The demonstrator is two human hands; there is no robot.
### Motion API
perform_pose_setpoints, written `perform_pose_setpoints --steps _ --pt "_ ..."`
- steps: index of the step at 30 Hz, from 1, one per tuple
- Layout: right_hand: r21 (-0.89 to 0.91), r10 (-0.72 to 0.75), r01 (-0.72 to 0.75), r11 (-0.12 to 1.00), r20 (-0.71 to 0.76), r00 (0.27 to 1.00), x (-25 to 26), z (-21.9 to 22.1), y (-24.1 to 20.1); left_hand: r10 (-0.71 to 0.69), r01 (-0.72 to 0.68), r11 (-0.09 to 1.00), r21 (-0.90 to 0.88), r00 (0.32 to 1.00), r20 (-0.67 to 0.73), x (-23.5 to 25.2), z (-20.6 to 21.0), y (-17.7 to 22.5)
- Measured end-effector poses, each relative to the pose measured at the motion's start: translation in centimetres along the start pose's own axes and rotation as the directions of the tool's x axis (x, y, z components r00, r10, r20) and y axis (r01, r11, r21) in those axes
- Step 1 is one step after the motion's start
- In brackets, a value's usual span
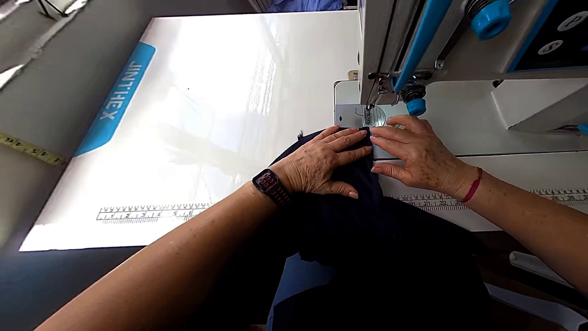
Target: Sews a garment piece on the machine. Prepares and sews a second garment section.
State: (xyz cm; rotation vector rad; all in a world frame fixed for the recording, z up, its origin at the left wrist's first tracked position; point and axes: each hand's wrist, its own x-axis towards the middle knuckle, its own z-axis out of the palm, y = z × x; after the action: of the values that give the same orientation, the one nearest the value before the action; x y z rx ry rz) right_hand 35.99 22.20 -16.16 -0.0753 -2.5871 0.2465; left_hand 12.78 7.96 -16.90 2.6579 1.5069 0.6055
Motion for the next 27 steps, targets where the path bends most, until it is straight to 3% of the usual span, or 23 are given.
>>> perform_pose_setpoints --steps 12,27 --pt "-0.101 0.040 -0.037 0.994 0.029 0.999 -0.1 0.8 1.2 0.068 -0.067 0.997 -0.028 0.996 0.059 1.5 -0.2 -2.0" --pt "-0.064 0.103 -0.102 0.993 0.008 0.995 0.6 1.2 1.3 0.090 -0.090 0.996 -0.028 0.996 0.026 1.7 -0.3 -3.1"
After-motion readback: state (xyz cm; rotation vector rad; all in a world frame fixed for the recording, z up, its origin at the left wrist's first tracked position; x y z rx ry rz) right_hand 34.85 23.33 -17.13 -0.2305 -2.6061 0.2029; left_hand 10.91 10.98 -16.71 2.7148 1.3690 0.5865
